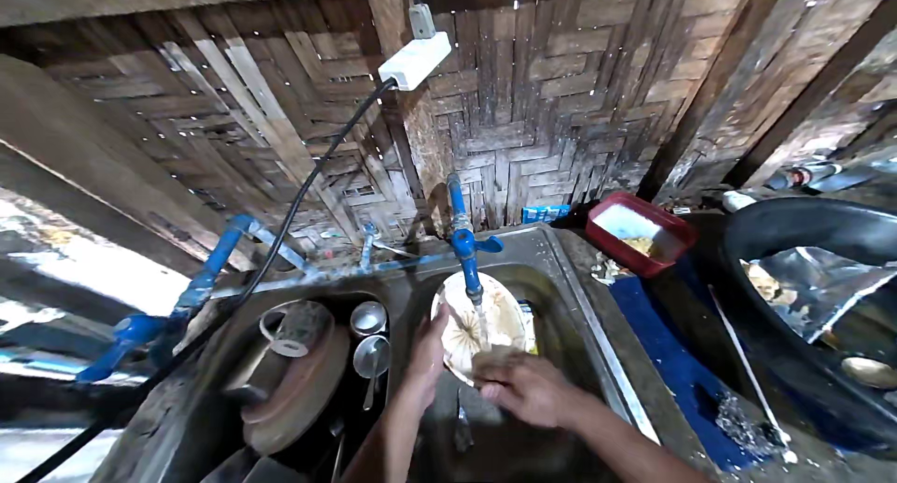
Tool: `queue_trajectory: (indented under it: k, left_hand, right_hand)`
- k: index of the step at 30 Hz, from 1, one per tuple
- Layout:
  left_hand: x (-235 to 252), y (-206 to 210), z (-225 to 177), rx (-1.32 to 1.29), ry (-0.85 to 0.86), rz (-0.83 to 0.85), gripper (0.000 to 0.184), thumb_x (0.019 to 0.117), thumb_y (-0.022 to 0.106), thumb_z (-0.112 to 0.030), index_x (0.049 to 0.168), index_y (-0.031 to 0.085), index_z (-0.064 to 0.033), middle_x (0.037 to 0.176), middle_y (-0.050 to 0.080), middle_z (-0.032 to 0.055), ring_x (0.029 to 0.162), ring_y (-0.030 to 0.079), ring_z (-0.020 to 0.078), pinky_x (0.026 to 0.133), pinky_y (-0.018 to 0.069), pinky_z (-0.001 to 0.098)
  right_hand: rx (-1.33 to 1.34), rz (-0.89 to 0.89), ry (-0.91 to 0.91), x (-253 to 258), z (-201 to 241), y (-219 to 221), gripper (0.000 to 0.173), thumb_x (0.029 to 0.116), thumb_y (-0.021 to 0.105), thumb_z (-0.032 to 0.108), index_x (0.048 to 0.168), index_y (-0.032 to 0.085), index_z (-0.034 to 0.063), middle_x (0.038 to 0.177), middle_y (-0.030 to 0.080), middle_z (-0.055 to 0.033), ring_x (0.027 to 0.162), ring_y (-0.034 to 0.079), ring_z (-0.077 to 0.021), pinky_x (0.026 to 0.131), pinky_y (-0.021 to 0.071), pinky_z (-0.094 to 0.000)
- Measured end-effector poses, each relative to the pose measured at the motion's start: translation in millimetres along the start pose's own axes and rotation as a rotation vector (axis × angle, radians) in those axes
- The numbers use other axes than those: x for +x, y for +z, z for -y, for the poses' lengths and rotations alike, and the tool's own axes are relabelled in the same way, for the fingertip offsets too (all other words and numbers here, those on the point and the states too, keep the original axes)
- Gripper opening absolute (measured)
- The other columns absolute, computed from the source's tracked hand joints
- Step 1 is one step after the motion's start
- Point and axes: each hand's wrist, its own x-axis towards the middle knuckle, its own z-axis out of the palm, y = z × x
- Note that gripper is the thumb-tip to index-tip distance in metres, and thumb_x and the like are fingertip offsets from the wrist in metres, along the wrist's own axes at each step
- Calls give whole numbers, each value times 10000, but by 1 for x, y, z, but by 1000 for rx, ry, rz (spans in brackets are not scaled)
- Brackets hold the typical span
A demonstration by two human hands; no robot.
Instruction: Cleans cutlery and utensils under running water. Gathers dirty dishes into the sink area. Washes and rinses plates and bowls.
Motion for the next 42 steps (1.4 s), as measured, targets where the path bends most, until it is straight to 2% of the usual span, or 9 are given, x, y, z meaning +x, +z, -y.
queue_trajectory:
  k: [5, 15, 19, 21, 24, 29, 34, 39, 42]
  left_hand:
    - [-22, 29, 8, -115, -77, 136, 591, 1069, 383, -573, 1542, 421, -221, 1339, 647, 140, 1108, 692, 336, 808, 613, 557]
    - [-5, 16, -7, 187, 248, 36, 575, 1060, 453, -498, 1504, 513, -138, 1497, 550, 86, 1364, 532, 197, 1098, 480, 478]
    - [-1, 49, -20, 155, 135, -11, 569, 1030, 587, -412, 1509, 453, -138, 1346, 611, 174, 1096, 684, 320, 797, 616, 533]
    - [-7, 62, -14, 37, 65, 28, 825, 938, 662, -381, 1611, 235, -171, 1481, 494, 192, 1243, 589, 362, 892, 565, 581]
    - [-10, 74, -3, -72, 19, 60, 652, 949, 644, -288, 1516, 397, -83, 1343, 587, 195, 1178, 607, 308, 926, 546, 514]
    - [0, 64, -14, -23, -14, 91, 518, 1062, 487, -119, 1534, 283, -51, 1240, 625, 271, 870, 749, 362, 651, 663, 498]
    - [-1, 47, -17, 263, -50, 231, 796, 957, 622, -75, 1606, 165, -133, 1338, 581, 226, 949, 729, 326, 688, 647, 488]
    - [-10, 40, -11, 348, -138, 346, 699, 972, 575, -67, 1577, 237, -159, 1226, 651, 210, 842, 741, 330, 605, 636, 475]
    - [-13, 26, -18, 324, -182, 337, 682, 971, 558, -89, 1575, 259, -193, 1231, 646, 201, 881, 728, 334, 625, 626, 480]
  right_hand:
    - [118, -71, 154, 38, -2, -15, 710, 1069, 283, 590, 1587, 387, 115, 1673, 290, -156, 1568, 226, -297, 1283, 196, -509]
    - [206, -11, -83, -18, 0, 9, 513, 1056, 492, 517, 1458, 568, 206, 1386, 650, -32, 1244, 636, -185, 1099, 492, -471]
    - [-21, -554, -51, -12, -6, 28, 404, 964, 590, 99, 1357, 675, 148, 1236, 735, -64, 1125, 710, -249, 1001, 568, -478]
    - [73, -794, -23, 11, 9, 29, 338, 936, 605, 60, 1247, 733, 83, 1117, 767, -74, 1029, 740, -224, 940, 601, -444]
    - [178, -780, -18, 21, 16, 34, 301, 999, 588, 199, 1218, 726, 46, 1178, 742, -99, 1133, 700, -222, 1025, 558, -430]
    - [-257, -655, 343, -106, -42, -12, 370, 979, 604, 467, 1315, 689, 335, 1523, 544, -12, 1467, 430, -275, 1180, 380, -557]
    - [-307, -572, 816, -237, -117, -17, 477, 931, 703, 277, 1400, 643, 218, 1546, 457, -241, 1377, 440, -540, 1055, 397, -727]
    - [-337, -899, 655, -249, -142, 2, 295, 950, 631, 172, 1223, 725, 112, 1219, 639, -256, 1112, 626, -463, 939, 530, -604]
    - [-276, -889, 652, -256, -133, 1, 664, 830, 749, 322, 1410, 566, 55, 1364, 537, -317, 1223, 555, -502, 1002, 492, -616]
